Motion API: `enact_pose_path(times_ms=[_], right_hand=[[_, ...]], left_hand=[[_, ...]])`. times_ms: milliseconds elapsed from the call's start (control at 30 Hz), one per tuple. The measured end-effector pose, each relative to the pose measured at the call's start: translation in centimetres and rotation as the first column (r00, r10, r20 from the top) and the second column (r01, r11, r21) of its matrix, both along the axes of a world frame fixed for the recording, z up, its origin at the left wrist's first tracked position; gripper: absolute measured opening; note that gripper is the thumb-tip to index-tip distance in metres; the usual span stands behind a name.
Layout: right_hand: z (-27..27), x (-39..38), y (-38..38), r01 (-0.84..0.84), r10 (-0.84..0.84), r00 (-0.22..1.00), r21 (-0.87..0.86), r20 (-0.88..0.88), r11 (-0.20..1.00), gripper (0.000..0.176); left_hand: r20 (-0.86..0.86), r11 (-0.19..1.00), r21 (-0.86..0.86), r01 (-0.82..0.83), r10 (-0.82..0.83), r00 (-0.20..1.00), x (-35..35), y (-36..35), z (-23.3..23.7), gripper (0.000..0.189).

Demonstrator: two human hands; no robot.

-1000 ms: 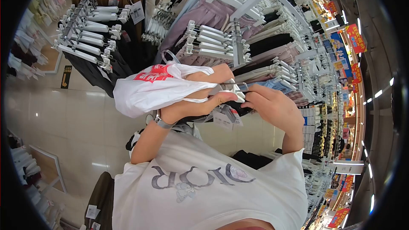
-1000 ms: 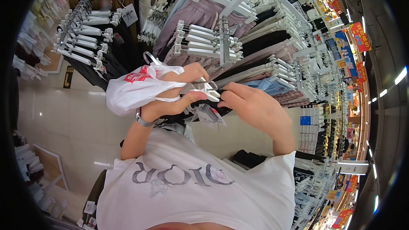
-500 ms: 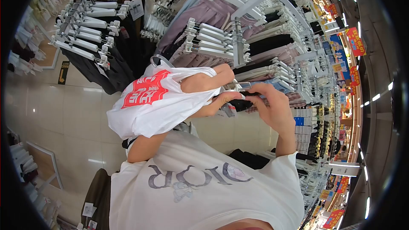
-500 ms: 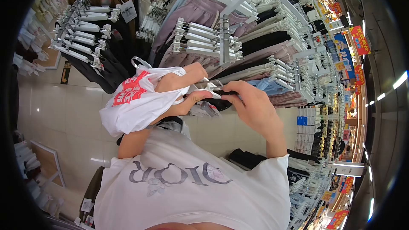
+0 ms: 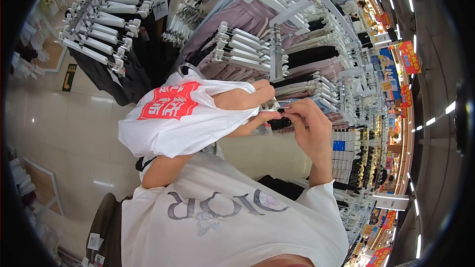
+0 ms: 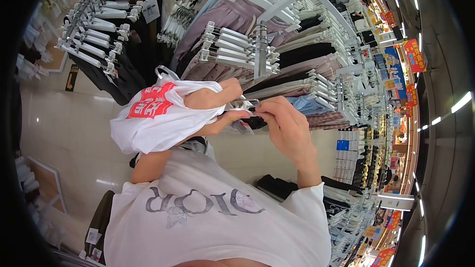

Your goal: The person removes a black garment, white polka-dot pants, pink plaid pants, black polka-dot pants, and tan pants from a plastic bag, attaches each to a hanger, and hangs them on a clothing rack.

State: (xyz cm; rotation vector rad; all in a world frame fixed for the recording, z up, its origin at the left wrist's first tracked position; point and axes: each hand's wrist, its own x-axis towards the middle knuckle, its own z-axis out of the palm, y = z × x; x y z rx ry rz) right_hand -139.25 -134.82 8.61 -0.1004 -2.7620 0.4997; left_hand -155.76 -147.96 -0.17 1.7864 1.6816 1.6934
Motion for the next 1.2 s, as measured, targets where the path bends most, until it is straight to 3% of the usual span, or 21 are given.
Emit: enact_pose_path(times_ms=[100, 200, 233, 333, 400, 433, 500, 567, 633, 700, 800, 867, 933, 1000, 1033, 1100, 1200], right_hand=[[-1.7, 0.0, -0.4, 0.238, -0.252, 0.964, -0.148, -0.081, 0.96, 0.026], [-3.0, -0.4, -0.7, 0.215, -0.297, 0.942, -0.394, -0.159, 0.893, 0.027], [-2.3, -0.8, -0.8, 0.19, -0.222, 0.967, -0.227, -0.127, 0.955, 0.031], [-0.5, -1.7, -1.2, 0.069, -0.064, 0.995, -0.067, 0.079, 0.995, 0.038], [-2.6, -0.7, -0.5, 0.146, -0.135, 0.987, -0.126, 0.088, 0.981, 0.036], [-3.4, -0.3, -0.2, 0.144, -0.138, 0.989, -0.124, 0.057, 0.982, 0.034], [-4.3, -0.2, -0.1, 0.193, -0.193, 0.981, -0.162, 0.015, 0.968, 0.026], [-6.3, 1.2, 0.6, 0.307, -0.333, 0.943, -0.425, 0.016, 0.851, 0.025], [-8.4, 3.1, 1.4, 0.37, -0.471, 0.882, -0.616, -0.001, 0.695, 0.023], [-10.3, 5.1, 2.2, 0.392, -0.613, 0.79, -0.743, -0.031, 0.543, 0.023], [-14.4, 7.9, 3.0, 0.295, -0.757, 0.646, -0.882, -0.1, 0.369, 0.024], [-15.3, 8.6, 3.1, 0.214, -0.771, 0.631, -0.938, -0.081, 0.274, 0.026], [-17.0, 9.1, 3.5, 0.139, -0.785, 0.613, -0.967, -0.085, 0.213, 0.027], [-18.4, 9.6, 4.2, 0.146, -0.79, 0.611, -0.973, -0.052, 0.177, 0.03], [-18.7, 9.4, 4.7, 0.126, -0.796, 0.604, -0.98, -0.047, 0.154, 0.031], [-20.5, 9.6, 5.6, 0.077, -0.792, 0.607, -0.988, -0.06, 0.133, 0.035], [-22.6, 9.7, 7.0, 0.143, -0.768, 0.64, -0.986, 0.024, 0.088, 0.036]], left_hand=[[0.08, 1.0, -0.005, -0.002, 0.002, 0.997, 0.2, 0.0, 0.0, 0.037], [0.085, 0.993, -0.075, -0.086, 0.092, 0.992, 0.4, 0.6, -1.5, 0.037], [0.087, 0.994, -0.065, -0.084, 0.09, 0.992, 0.3, 0.5, -1.4, 0.037], [0.057, 0.997, -0.057, -0.054, 0.058, 0.997, 0.4, 0.0, -0.3, 0.037], [-0.015, 0.997, -0.073, -0.019, 0.018, 1.0, 0.5, -0.1, 0.8, 0.037], [-0.096, 0.999, 0.035, -0.041, 0.045, 0.994, 0.0, 0.3, 0.5, 0.036], [-0.028, 0.984, 0.146, -0.102, 0.107, 0.994, -1.0, -0.5, 1.7, 0.037], [0.054, 0.966, 0.222, -0.131, 0.122, 0.991, -2.3, -2.2, 0.9, 0.041], [0.162, 0.897, 0.309, -0.315, 0.277, 0.947, -2.7, -4.0, -0.8, 0.04], [0.432, 0.846, 0.37, -0.385, 0.21, 0.877, -2.9, -5.6, -2.6, 0.03], [0.47, 0.903, 0.108, -0.415, 0.322, 0.822, -3.5, -5.7, -6.0, 0.034], [0.604, 0.979, -0.002, -0.202, 0.162, 0.78, -2.6, -3.8, -7.2, 0.05], [0.741, 0.997, -0.073, -0.003, 0.056, 0.669, -1.0, -1.7, -7.5, 0.049], [0.724, 0.958, -0.284, 0.034, 0.191, 0.663, 0.0, -0.9, -8.7, 0.04], [0.66, 0.939, -0.342, -0.031, 0.263, 0.704, 0.1, -0.2, -9.4, 0.031], [0.701, 0.958, -0.284, -0.033, 0.232, 0.674, 0.3, 0.7, -10.3, 0.024], [0.688, 0.954, -0.298, -0.037, 0.241, 0.684, -0.5, 1.9, -12.6, 0.021]])
